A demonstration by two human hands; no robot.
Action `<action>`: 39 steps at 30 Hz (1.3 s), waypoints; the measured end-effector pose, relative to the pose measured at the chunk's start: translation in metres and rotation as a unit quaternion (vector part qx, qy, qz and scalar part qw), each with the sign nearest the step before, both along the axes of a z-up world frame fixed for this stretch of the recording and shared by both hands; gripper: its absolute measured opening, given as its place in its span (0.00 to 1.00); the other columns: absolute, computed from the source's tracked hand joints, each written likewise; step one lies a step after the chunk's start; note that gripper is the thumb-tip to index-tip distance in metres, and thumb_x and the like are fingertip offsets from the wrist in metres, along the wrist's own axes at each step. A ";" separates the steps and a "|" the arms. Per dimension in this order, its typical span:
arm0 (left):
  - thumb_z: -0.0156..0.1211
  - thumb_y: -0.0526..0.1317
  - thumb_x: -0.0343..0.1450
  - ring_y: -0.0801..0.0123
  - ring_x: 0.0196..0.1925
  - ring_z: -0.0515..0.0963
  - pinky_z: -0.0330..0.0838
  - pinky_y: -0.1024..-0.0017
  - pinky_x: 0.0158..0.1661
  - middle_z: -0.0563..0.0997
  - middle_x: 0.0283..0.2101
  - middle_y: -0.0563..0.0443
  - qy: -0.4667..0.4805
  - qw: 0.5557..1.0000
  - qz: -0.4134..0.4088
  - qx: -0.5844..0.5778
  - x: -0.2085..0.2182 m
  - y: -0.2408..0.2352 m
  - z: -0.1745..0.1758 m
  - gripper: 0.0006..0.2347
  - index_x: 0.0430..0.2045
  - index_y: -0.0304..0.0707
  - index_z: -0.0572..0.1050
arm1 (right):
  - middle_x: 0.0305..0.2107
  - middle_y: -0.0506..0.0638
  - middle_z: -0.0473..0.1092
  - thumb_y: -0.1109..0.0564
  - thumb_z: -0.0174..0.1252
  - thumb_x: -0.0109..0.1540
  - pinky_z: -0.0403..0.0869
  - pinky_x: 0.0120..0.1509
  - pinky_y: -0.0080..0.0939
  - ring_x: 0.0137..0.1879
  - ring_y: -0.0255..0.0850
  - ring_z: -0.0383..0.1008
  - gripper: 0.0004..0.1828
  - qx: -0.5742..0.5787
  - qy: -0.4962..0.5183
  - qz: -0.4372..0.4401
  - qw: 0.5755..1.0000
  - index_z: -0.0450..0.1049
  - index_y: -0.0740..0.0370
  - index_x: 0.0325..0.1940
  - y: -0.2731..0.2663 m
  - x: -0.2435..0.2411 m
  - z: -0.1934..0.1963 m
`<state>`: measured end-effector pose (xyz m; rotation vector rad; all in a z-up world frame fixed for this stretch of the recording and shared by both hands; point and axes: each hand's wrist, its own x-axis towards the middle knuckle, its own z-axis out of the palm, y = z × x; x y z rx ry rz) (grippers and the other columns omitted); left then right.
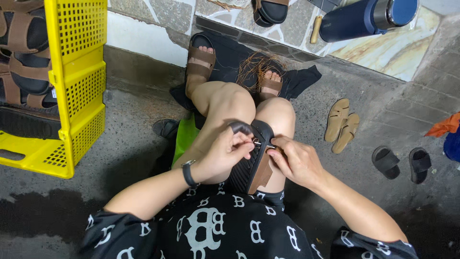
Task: The person sews a brown sandal using a needle and thread. They pull the thread through the sole and strap repeatedly, then cut the thread with scissors and place the finished sandal into a yellow crate.
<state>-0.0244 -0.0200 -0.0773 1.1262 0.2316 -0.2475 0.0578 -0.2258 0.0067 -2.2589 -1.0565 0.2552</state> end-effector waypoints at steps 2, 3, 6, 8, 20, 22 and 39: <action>0.62 0.28 0.68 0.70 0.22 0.81 0.76 0.80 0.21 0.79 0.28 0.44 0.012 1.000 -0.024 0.011 0.004 0.000 0.008 0.15 0.47 0.31 0.69 | 0.31 0.53 0.75 0.53 0.57 0.65 0.76 0.29 0.43 0.31 0.49 0.79 0.12 0.014 -0.008 -0.002 1.000 0.73 0.61 0.49 0.006 0.002 0.007; 0.64 0.27 0.66 0.70 0.21 0.80 0.75 0.82 0.20 0.79 0.26 0.45 0.025 0.998 -0.045 0.021 0.006 0.000 0.012 0.18 0.48 0.33 0.68 | 0.31 0.54 0.75 0.53 0.57 0.65 0.77 0.30 0.43 0.32 0.50 0.80 0.11 0.027 -0.015 -0.001 1.000 0.75 0.61 0.48 0.009 0.002 0.011; 0.66 0.27 0.62 0.72 0.18 0.81 0.73 0.85 0.18 0.80 0.24 0.46 0.045 0.997 -0.063 -0.012 0.003 0.004 0.018 0.21 0.49 0.34 0.68 | 0.34 0.56 0.77 0.55 0.61 0.63 0.78 0.33 0.44 0.34 0.52 0.80 0.10 0.019 -0.054 0.023 0.998 0.79 0.62 0.45 0.019 0.011 0.044; 0.66 0.26 0.63 0.72 0.18 0.80 0.73 0.85 0.18 0.81 0.25 0.44 0.048 0.998 -0.045 -0.004 0.006 0.009 0.027 0.20 0.47 0.33 0.69 | 0.34 0.54 0.76 0.53 0.57 0.65 0.77 0.34 0.42 0.34 0.49 0.79 0.11 -0.018 -0.069 0.036 0.997 0.79 0.57 0.48 0.008 0.012 0.040; 0.62 0.39 0.72 0.53 0.42 0.75 0.66 0.58 0.51 0.78 0.40 0.42 -0.274 0.885 -0.075 0.369 0.029 0.010 0.072 0.11 0.45 0.35 0.76 | 0.50 0.47 0.63 0.44 0.53 0.63 0.65 0.06 0.31 0.20 0.32 0.65 0.25 -0.309 -0.058 0.115 0.942 0.67 0.32 0.66 -0.026 0.030 0.094; 0.61 0.39 0.73 0.56 0.36 0.74 0.69 0.61 0.40 0.79 0.35 0.45 -0.304 0.870 -0.084 0.378 0.033 0.012 0.074 0.08 0.43 0.37 0.80 | 0.49 0.45 0.60 0.44 0.48 0.65 0.69 0.07 0.32 0.28 0.36 0.71 0.22 -0.255 0.001 0.148 0.956 0.68 0.34 0.64 -0.018 0.022 0.083; 0.60 0.33 0.71 0.56 0.25 0.73 0.70 0.69 0.22 0.74 0.31 0.46 -0.469 0.783 0.056 0.404 0.022 0.020 0.082 0.08 0.21 0.32 0.73 | 0.16 0.61 0.66 0.58 0.39 0.69 0.72 0.17 0.34 0.12 0.36 0.64 0.10 0.411 0.295 -0.229 0.832 0.61 0.66 0.49 -0.045 0.007 0.035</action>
